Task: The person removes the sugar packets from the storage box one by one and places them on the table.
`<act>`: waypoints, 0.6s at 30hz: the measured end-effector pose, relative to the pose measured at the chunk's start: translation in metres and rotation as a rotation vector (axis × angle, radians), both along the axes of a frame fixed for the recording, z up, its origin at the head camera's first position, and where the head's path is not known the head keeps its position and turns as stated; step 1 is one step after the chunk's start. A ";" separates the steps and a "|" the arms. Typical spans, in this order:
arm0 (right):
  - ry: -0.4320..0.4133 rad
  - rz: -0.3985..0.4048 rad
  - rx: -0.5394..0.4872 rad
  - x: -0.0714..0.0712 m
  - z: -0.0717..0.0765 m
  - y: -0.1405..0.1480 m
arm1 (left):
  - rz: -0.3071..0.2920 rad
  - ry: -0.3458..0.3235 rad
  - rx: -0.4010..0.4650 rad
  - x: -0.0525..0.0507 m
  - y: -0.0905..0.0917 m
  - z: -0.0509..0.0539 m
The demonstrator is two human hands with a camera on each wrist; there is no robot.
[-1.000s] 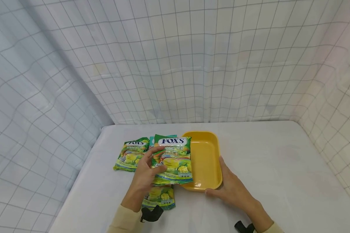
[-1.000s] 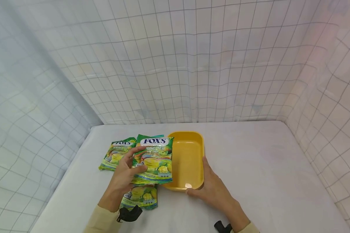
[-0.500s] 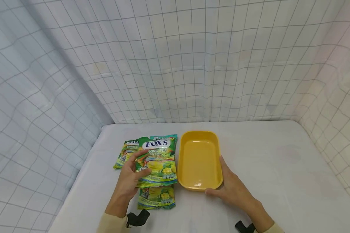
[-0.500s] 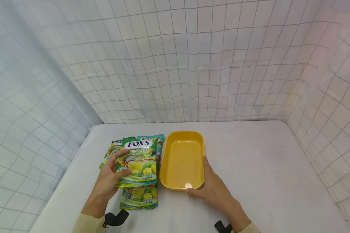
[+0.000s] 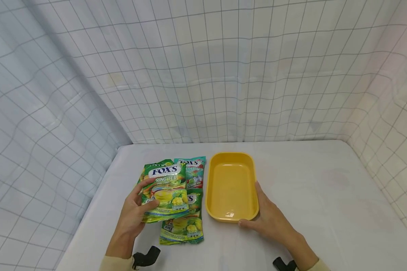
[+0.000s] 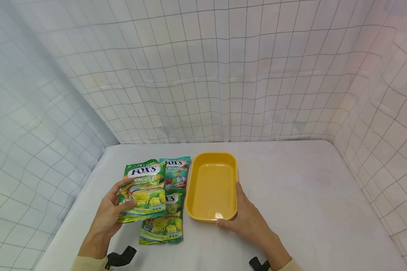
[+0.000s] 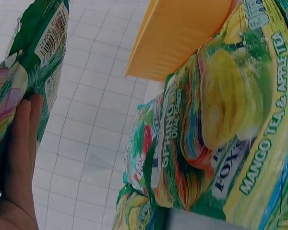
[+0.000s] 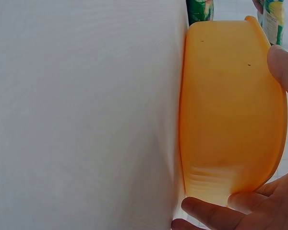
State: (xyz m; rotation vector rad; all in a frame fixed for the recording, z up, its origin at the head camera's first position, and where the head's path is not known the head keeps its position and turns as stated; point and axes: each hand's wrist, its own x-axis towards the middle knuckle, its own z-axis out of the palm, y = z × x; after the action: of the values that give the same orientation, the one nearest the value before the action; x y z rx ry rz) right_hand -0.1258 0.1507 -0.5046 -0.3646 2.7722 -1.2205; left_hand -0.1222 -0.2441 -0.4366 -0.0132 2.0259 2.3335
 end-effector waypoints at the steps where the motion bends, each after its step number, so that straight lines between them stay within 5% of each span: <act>1: 0.003 0.000 0.000 0.000 0.000 0.000 | -0.005 0.002 -0.001 0.000 -0.004 -0.002; 18: 0.003 -0.003 0.004 0.001 0.000 0.000 | 0.010 -0.018 0.028 0.006 -0.050 -0.026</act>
State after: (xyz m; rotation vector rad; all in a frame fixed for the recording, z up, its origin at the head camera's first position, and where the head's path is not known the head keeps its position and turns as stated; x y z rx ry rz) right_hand -0.1250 0.1512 -0.5046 -0.3627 2.7783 -1.2165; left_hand -0.1160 -0.2937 -0.4631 -0.0439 1.9895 2.3585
